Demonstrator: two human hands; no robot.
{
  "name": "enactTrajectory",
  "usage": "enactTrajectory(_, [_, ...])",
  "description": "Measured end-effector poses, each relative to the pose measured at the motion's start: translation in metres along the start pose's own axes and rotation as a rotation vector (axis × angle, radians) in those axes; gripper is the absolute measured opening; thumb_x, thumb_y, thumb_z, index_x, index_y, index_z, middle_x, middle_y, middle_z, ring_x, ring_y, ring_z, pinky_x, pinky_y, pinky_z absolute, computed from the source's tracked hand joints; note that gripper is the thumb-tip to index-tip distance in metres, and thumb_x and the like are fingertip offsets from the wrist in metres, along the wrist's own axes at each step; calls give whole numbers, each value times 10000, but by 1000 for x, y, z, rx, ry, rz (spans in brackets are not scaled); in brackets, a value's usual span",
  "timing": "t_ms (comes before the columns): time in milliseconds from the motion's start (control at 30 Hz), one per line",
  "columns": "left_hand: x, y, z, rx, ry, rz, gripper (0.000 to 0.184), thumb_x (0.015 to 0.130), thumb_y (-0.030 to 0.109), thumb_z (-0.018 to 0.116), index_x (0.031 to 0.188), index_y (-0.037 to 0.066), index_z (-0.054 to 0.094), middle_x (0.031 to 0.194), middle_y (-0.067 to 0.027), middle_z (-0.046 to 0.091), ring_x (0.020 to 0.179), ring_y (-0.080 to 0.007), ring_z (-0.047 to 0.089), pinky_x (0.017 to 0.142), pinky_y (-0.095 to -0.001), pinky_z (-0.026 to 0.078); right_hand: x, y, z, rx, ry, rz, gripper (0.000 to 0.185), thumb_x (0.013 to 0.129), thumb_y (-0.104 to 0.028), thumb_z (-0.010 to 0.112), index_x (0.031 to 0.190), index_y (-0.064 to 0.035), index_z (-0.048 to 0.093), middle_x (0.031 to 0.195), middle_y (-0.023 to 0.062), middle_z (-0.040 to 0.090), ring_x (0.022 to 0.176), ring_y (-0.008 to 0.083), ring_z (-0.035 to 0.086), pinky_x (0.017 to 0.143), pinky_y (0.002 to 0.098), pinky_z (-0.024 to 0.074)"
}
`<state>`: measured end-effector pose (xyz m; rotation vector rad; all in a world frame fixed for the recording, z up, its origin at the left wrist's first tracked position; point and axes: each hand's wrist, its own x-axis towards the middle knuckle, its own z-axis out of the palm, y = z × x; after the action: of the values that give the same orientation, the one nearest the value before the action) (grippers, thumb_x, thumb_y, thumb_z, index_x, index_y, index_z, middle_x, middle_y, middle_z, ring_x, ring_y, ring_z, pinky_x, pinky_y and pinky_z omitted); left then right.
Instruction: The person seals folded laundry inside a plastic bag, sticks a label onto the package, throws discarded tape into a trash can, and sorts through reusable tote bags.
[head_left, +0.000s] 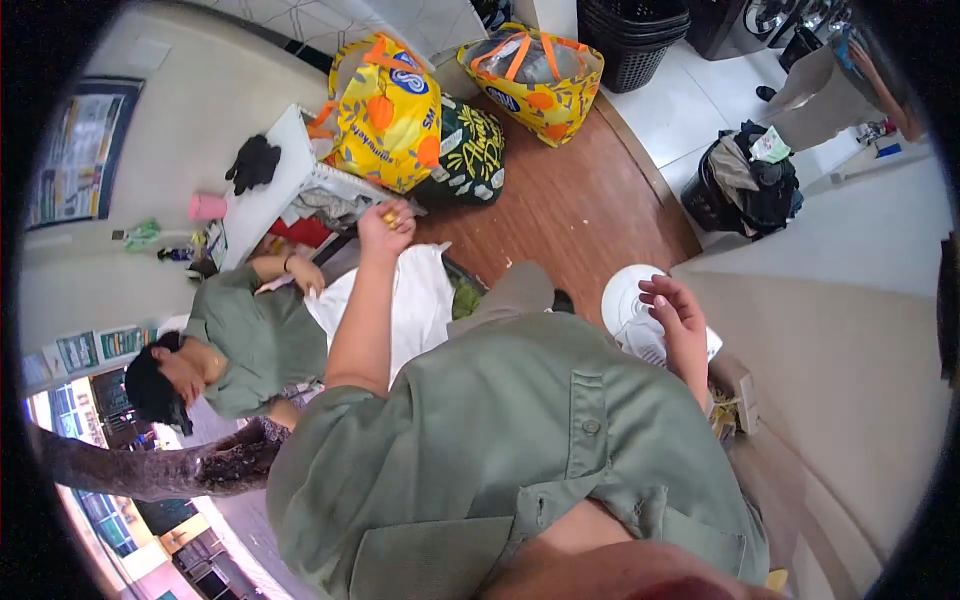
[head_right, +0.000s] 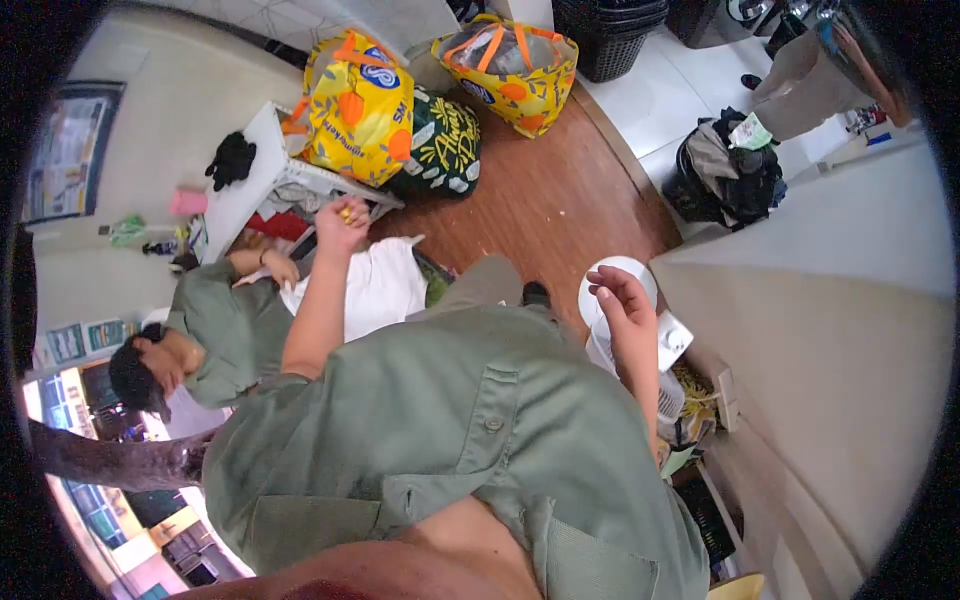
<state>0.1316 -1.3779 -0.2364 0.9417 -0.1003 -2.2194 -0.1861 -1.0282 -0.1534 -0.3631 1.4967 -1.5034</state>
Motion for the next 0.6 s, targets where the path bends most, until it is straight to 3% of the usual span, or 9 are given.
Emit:
enactTrajectory(67, [21,23,14,47,230,136,122,773,175,415,694,87,386,614,-36,359,470,-149,343,398,-260,255,36,-13,5,-9,7,2,261,877,-55,536,1132,1,530,1075,87,597,1023,158,537,918,290,400])
enactTrajectory(200, [120,85,49,119,231,88,148,793,189,392,681,93,383,621,-33,367,461,-150,335,390,-266,239,116,-11,3,-58,139,-48,255,877,-61,545,1124,0,538,1060,84,602,1003,153,544,904,278,406])
enactTrajectory(300, [233,124,102,177,-3,-46,94,769,113,428,685,87,398,609,-41,389,494,-149,399,392,-260,292,176,-2,-2,-18,406,42,247,882,-93,557,1117,-16,555,1038,74,620,936,129,564,803,261,430])
enactTrajectory(367, [293,130,181,114,152,-60,102,756,85,448,667,77,398,602,-41,411,506,-156,451,412,-254,339,221,-20,12,-77,556,100,253,889,-109,552,1125,-20,556,1038,83,626,932,137,576,795,259,435])
enactTrajectory(433, [362,144,239,118,42,-170,147,770,114,446,641,57,405,585,-54,432,477,-174,462,423,-254,373,261,-58,36,-74,503,18,251,890,-102,548,1124,-10,554,1039,88,625,945,142,575,809,262,435])
enactTrajectory(467, [397,154,252,337,-307,-123,153,774,134,451,651,50,420,617,-69,466,495,-180,472,420,-252,374,285,-72,44,-46,440,-82,250,891,-96,544,1122,1,552,1040,93,624,957,148,575,824,266,436])
enactTrajectory(500, [417,152,296,359,-69,-47,157,767,201,449,698,65,412,618,-67,438,503,-181,417,409,-293,268,311,-84,45,-115,367,-117,247,893,-81,535,1116,23,548,1041,102,622,981,159,570,869,275,429])
enactTrajectory(567, [468,166,342,360,-325,-32,190,823,229,435,746,56,446,651,-75,442,527,-195,441,428,-289,333,358,-120,57,-191,332,-124,242,893,-77,533,1109,30,549,1043,104,620,986,161,567,881,279,427])
enactTrajectory(600, [525,182,354,341,-308,-28,190,823,229,435,746,56,446,651,-75,442,527,-195,441,428,-289,333,385,-140,64,-242,303,-158,236,894,-72,530,1102,37,550,1045,106,619,991,162,563,894,282,424])
